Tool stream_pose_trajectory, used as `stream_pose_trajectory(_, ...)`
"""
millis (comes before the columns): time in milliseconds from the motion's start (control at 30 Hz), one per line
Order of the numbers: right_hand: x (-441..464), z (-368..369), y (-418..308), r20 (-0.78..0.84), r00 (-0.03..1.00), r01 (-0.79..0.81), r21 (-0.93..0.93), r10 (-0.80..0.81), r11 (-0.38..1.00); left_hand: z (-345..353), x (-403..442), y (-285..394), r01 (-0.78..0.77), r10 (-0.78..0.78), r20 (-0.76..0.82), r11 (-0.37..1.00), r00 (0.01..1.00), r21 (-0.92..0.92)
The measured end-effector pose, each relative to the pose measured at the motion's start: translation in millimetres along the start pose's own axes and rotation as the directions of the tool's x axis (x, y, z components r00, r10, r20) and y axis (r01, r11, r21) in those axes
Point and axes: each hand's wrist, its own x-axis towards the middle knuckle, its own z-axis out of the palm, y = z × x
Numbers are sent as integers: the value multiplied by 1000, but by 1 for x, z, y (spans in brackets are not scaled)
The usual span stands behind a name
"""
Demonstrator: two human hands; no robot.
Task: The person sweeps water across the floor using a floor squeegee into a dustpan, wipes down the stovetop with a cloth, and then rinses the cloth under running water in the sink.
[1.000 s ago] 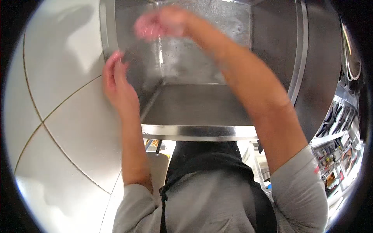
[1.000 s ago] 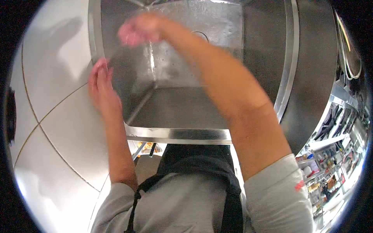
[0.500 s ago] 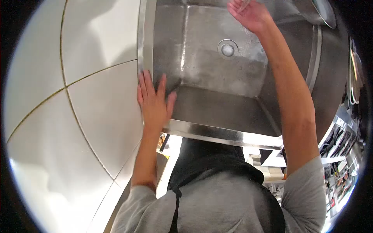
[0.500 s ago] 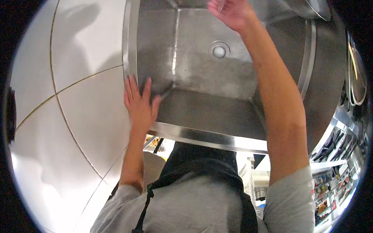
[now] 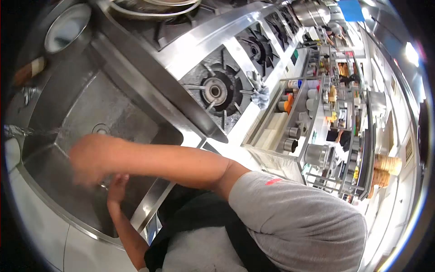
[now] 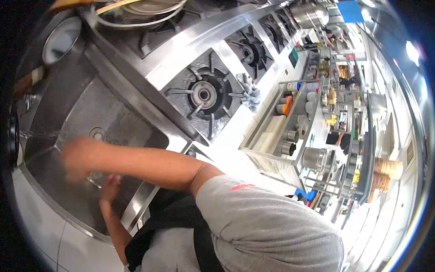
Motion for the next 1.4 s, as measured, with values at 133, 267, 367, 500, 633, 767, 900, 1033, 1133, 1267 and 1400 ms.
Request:
stream_pose_trajectory(133, -40, -50, -67, 72, 984, 50, 771, -164, 635, -28, -11, 33, -140, 138, -320, 990, 937, 15)
stream_pose_trajectory(267, -67, 93, -39, 88, 928, 365, -1, -363, 931, -40, -61, 85, -28, -16, -494, 996, 869, -83)
stream_pose_trajectory(367, -168, 163, 1, 53, 926, 318, 426, -375, 847, -38, -104, 104, 36, -109, -603, 991, 790, -131)
stream_pose_trajectory(500, -354, 127, 87, 41, 999, -34, 789, 3, 614, -45, -161, 17, -164, 157, -721, 985, 675, 60)
stream_pose_trajectory(633, -500, 25, 185, -486, 753, -236, 429, 443, 872, 1, -183, 41, -154, 112, -826, 988, 553, 31)
stream_pose_trajectory(767, -536, -11, 349, -866, 363, -660, 22, 345, 751, 60, -206, 102, -63, -78, -863, 990, 499, -126)
stream_pose_trajectory(900, -489, 80, 377, -882, 180, -772, 147, 435, 618, 86, -215, 82, -280, 260, -765, 954, 590, 108)
stream_pose_trajectory(1033, -450, 189, 265, -943, 209, -525, 114, 258, 844, 120, -179, 148, 81, 152, -787, 965, 598, 248)
stream_pose_trajectory(1133, -417, 220, 207, -884, 393, -493, 28, 252, 869, 140, -134, 194, 186, 289, -706, 839, 646, 512)
stream_pose_trajectory(1267, -382, 170, 189, -430, 585, -283, 687, 688, 670, 107, -12, 133, 72, 811, -200, 193, 549, 979)
stream_pose_trajectory(1400, -374, 142, 210, -680, 639, -2, 464, 359, 886, 184, 22, 128, 266, 809, -379, 284, 450, 921)
